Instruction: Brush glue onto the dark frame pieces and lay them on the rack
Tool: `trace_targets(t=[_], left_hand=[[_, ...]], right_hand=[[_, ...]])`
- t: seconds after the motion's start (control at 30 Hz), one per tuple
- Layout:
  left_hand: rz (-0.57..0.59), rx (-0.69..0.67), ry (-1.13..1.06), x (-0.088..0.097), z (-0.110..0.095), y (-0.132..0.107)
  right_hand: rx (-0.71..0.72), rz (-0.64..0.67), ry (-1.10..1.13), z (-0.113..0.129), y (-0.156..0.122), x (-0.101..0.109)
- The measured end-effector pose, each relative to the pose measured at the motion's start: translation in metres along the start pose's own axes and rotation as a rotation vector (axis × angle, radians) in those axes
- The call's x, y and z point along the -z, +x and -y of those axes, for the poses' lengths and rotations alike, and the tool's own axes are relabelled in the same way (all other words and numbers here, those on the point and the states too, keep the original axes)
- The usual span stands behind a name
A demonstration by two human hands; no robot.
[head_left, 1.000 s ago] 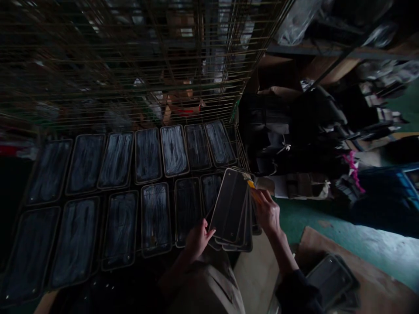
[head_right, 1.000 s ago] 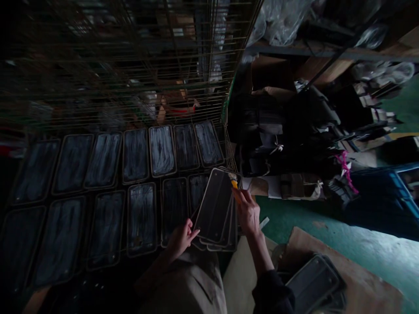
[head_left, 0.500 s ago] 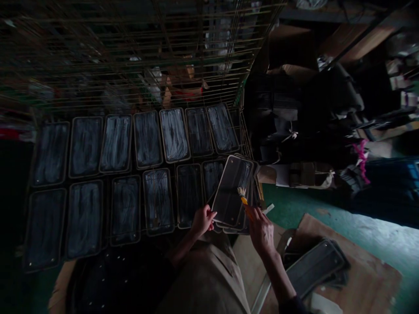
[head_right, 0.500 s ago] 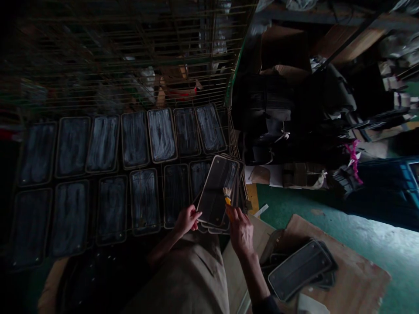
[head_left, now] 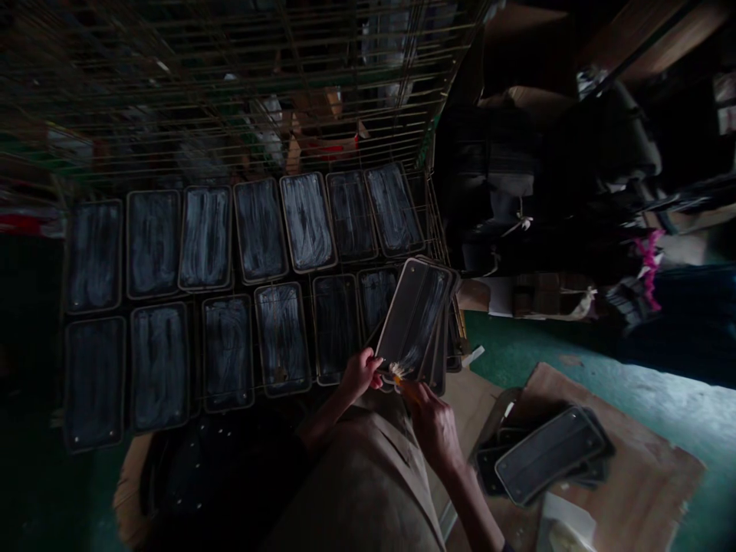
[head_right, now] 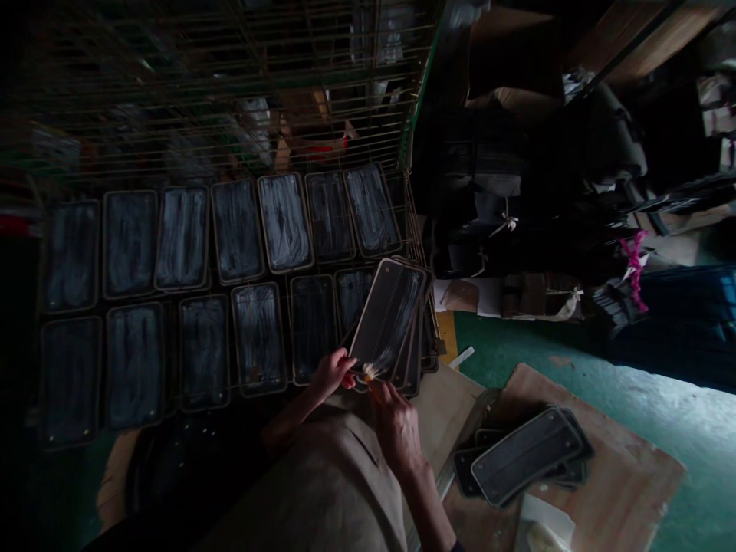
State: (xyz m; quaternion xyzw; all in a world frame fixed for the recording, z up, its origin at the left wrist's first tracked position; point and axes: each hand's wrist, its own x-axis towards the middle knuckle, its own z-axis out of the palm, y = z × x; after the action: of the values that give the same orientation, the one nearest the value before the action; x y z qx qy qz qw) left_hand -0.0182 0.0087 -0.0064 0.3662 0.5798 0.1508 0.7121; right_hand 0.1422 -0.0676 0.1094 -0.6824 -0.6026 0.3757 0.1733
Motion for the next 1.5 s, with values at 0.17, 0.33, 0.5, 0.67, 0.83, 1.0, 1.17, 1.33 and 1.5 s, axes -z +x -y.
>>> trace_targets(t=[0.17,0.33,0.5,0.67,0.83,1.0,1.17,1.33,1.5], left_hand=[[0.017,-0.022,0.041,0.002,0.003,0.000],[0.028,-0.046,0.082,0.005,0.001,0.000],[-0.025,-0.050,0.019,0.006,0.000,-0.001],[-0.067,-0.093,-0.037,0.005,0.004,-0.002],[-0.093,-0.098,-0.008,0.006,0.005,0.000],[-0.082,-0.061,-0.043,0.008,-0.001,-0.002],[-0.083,-0.021,-0.066,0.010,-0.010,-0.004],[-0.035,0.072,-0.090,0.011,-0.016,-0.005],[-0.058,0.024,0.036,0.012,-0.015,-0.005]], right_hand=[[-0.007,-0.126,0.196,-0.016,0.051,0.017],[-0.023,-0.327,0.309,-0.037,0.105,0.034],[0.073,-0.563,0.140,-0.034,0.134,0.049],[0.220,-0.557,-0.051,-0.028,0.151,0.054],[0.288,-0.328,-0.215,-0.033,0.145,0.044],[0.303,0.005,-0.168,-0.027,0.094,0.034],[0.219,0.114,0.006,-0.017,0.045,0.013],[0.046,0.024,0.224,-0.016,0.021,-0.004],[-0.085,-0.108,0.318,-0.036,0.034,0.002]])
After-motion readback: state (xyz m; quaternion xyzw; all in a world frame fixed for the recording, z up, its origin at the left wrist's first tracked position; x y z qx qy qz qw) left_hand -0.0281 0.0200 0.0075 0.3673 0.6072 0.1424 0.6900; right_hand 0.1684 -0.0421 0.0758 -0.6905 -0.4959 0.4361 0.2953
